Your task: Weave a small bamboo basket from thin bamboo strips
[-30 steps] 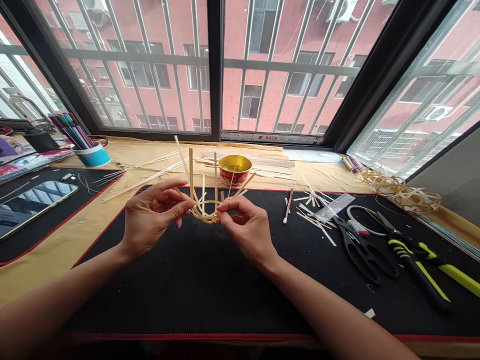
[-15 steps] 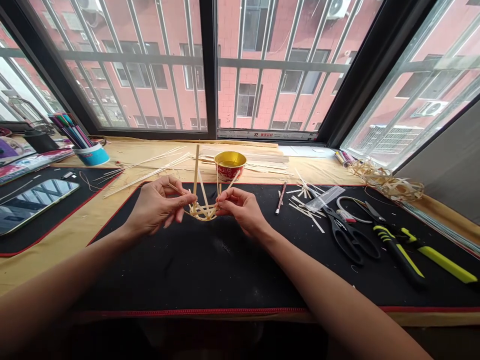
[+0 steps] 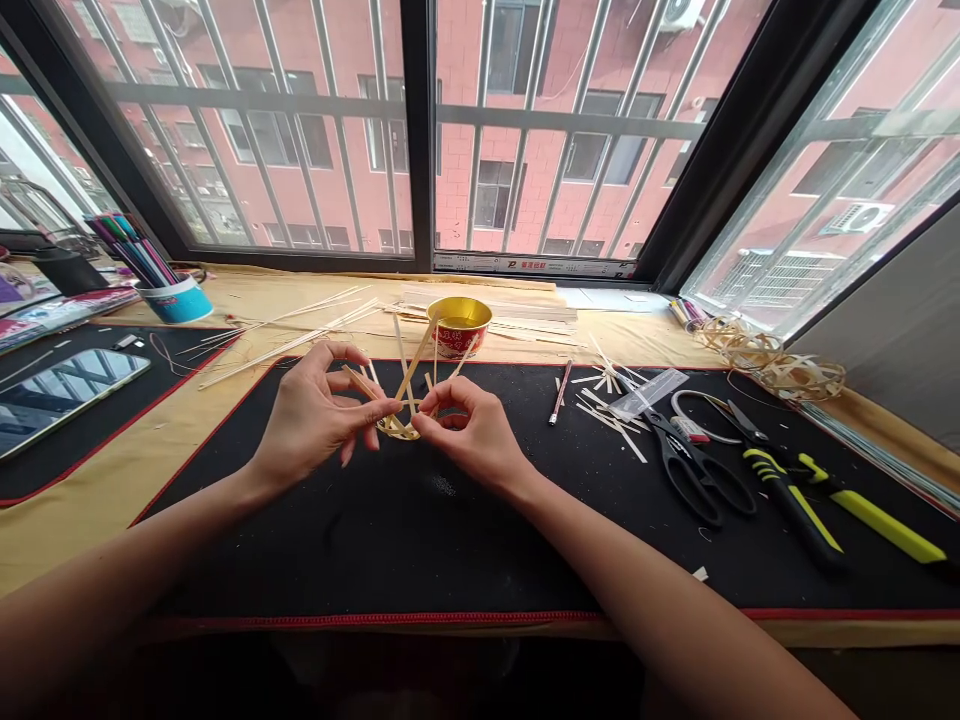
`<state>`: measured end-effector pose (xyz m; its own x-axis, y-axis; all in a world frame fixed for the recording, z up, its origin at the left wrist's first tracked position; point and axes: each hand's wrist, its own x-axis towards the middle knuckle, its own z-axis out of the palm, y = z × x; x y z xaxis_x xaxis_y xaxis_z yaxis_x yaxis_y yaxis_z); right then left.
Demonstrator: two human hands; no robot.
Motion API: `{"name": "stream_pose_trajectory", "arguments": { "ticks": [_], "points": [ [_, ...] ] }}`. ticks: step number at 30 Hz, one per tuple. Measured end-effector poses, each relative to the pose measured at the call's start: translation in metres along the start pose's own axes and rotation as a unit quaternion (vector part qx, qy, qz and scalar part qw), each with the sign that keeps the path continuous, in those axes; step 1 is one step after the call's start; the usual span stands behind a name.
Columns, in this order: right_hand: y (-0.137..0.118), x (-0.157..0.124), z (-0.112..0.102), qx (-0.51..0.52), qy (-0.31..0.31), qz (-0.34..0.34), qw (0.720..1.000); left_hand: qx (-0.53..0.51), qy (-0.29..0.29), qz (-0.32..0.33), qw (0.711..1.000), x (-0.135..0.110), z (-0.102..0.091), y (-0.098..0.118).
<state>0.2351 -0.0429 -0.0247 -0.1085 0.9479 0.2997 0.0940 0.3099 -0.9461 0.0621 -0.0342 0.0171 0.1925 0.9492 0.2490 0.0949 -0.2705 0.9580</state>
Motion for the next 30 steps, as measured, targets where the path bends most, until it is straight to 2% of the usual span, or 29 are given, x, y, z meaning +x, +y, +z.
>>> {"name": "stream_pose_trajectory", "arguments": {
  "ticks": [6, 9, 13, 17, 20, 27, 30],
  "points": [
    [0.010, 0.008, -0.005, 0.051, -0.037, 0.023, 0.998, -0.010, 0.020, 0.007, 1.000, 0.003, 0.001, -0.004],
    [0.011, 0.009, -0.005, 0.067, -0.040, 0.007, 0.997, -0.019, 0.024, 0.022, 0.999, 0.003, 0.000, -0.007],
    [0.008, 0.003, -0.001, 0.024, -0.005, -0.058, 0.998, -0.014, 0.036, 0.044, 0.998, -0.005, 0.004, -0.007],
    [0.006, -0.001, 0.001, -0.021, 0.049, -0.134, 0.990, 0.035, 0.049, 0.067, 0.996, -0.016, 0.011, -0.001],
    [0.007, -0.001, 0.000, -0.043, 0.089, -0.158, 0.983, 0.055, 0.049, 0.079, 0.994, -0.018, 0.015, 0.004],
    [0.009, -0.002, 0.004, -0.068, 0.096, -0.123, 0.985, 0.023, -0.010, -0.002, 1.000, -0.010, 0.015, 0.004],
    [0.009, -0.002, 0.006, -0.066, 0.083, -0.124, 0.987, 0.015, -0.002, -0.003, 1.000, -0.010, 0.015, 0.002]
  ]
}}
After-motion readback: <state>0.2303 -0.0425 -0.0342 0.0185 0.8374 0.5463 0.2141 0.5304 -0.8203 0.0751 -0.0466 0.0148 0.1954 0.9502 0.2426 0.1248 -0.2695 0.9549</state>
